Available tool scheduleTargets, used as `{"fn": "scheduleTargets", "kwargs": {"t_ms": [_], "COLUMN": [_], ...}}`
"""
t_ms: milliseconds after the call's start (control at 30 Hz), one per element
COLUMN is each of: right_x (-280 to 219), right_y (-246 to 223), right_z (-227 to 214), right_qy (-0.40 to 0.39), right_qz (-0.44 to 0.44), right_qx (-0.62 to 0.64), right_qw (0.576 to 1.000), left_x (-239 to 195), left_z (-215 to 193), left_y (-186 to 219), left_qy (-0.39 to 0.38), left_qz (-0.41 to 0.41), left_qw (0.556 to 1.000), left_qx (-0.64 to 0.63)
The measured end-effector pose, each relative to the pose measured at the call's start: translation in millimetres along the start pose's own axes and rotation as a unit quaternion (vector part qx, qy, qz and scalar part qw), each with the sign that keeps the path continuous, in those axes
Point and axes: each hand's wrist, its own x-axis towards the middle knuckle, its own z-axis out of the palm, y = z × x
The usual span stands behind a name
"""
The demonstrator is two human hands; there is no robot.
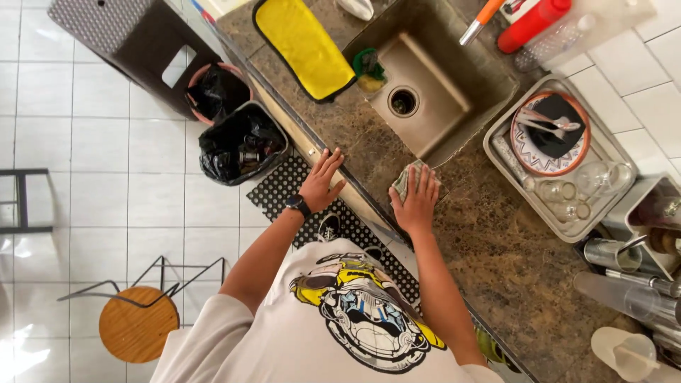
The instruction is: The person wipes a kitchen countertop with a cloth, moving around a sink and various items. They briefly rearrange several bottles in a tray before resuming wiping the surface with the cloth.
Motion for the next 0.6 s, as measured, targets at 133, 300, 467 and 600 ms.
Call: {"fn": "scheduleTargets", "kwargs": {"t_ms": [133, 300, 467, 600], "right_x": [38, 77, 30, -29], "right_y": [-70, -63, -49, -3], "right_z": [-56, 39, 24, 0], "right_qy": [-0.031, 0.095, 0.006, 0.12], "right_qz": [0.095, -0.155, -0.225, -0.136], "right_qx": [0.014, -0.041, -0.011, -0.054], "right_qw": [0.995, 0.982, 0.974, 0.982], "left_x": [3, 3, 3, 2], "left_z": [-1, -6, -14, -13], "left_y": [-8, -6, -2, -2], "left_qy": [-0.032, -0.045, -0.055, -0.061], "left_qz": [0.003, -0.003, -0.002, -0.008], "left_qw": [0.999, 0.998, 0.998, 0.998], "left_qx": [0.037, 0.037, 0.036, 0.02]}}
